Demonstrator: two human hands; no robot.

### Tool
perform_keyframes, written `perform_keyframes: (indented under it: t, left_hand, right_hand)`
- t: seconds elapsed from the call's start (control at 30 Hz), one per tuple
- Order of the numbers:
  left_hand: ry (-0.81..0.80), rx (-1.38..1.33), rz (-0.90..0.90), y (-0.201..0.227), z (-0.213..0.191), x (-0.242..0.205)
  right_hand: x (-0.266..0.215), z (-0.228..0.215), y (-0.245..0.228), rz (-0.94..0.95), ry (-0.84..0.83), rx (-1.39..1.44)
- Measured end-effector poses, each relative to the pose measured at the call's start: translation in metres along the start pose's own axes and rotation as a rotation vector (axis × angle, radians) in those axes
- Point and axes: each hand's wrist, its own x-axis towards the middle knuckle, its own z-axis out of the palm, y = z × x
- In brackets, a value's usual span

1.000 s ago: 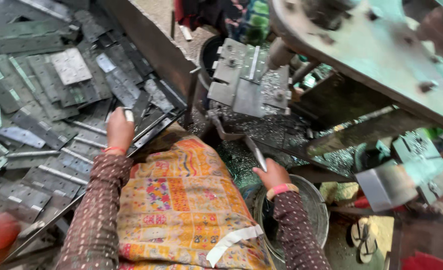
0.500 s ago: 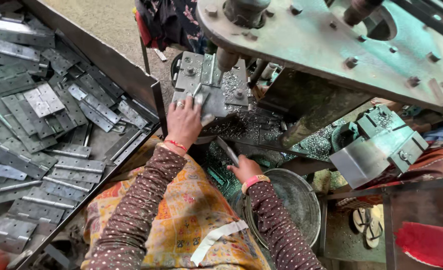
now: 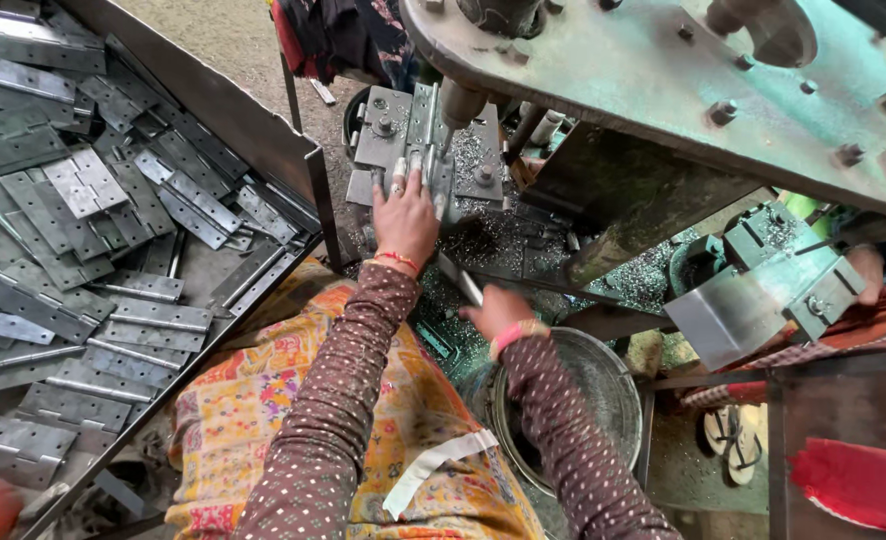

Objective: The person operates a metalworking machine, repeatedly placing rectangular metal pieces into a mold and pressing a lever to process them. They then remove the processed pieces and place them into a pile on the left.

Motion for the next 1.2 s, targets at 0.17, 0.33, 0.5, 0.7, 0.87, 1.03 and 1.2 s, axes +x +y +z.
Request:
perform_keyframes:
  t: [0.17, 0.33, 0.5, 0.7, 0.87, 1.03, 1.2]
  left_hand:
    - [-0.036, -0.059, -0.013, -0.003, -0.015, -0.001]
    - [-0.065, 0.039, 0.053, -0.004, -0.017, -0.008]
    - [-0.057, 0.114, 0.054, -0.001, 0.014, 0.006]
    - [0.041, 0.054, 0.027, -0.007, 0.010, 0.020]
    - [-0.050, 0.041, 0.043, -0.003, 0.004, -0.004]
    - [-0.099, 0.034, 0.018, -0.001, 0.012, 0.034]
    - [-0.080, 0.076, 0.014, 0.004, 0.005, 0.050]
  right_hand:
    - [-0.022, 0.089, 0.021, 0.011, 0.137, 0.174]
    - [0.006, 0.056, 0.018, 0.027, -0.064, 0.058]
    - [0.022, -0.011, 0.002, -0.011, -0.093, -0.111]
    - [-0.027, 0.086, 0.020, -0.050, 0.181, 0.163]
    - [-0.010, 0.071, 0.023, -0.020, 0.018, 0.105]
    - [0.011, -0.015, -0.004, 0.042, -0.166, -0.075]
    - [-0.016, 0.023, -0.007, 0.060, -0.074, 0.088]
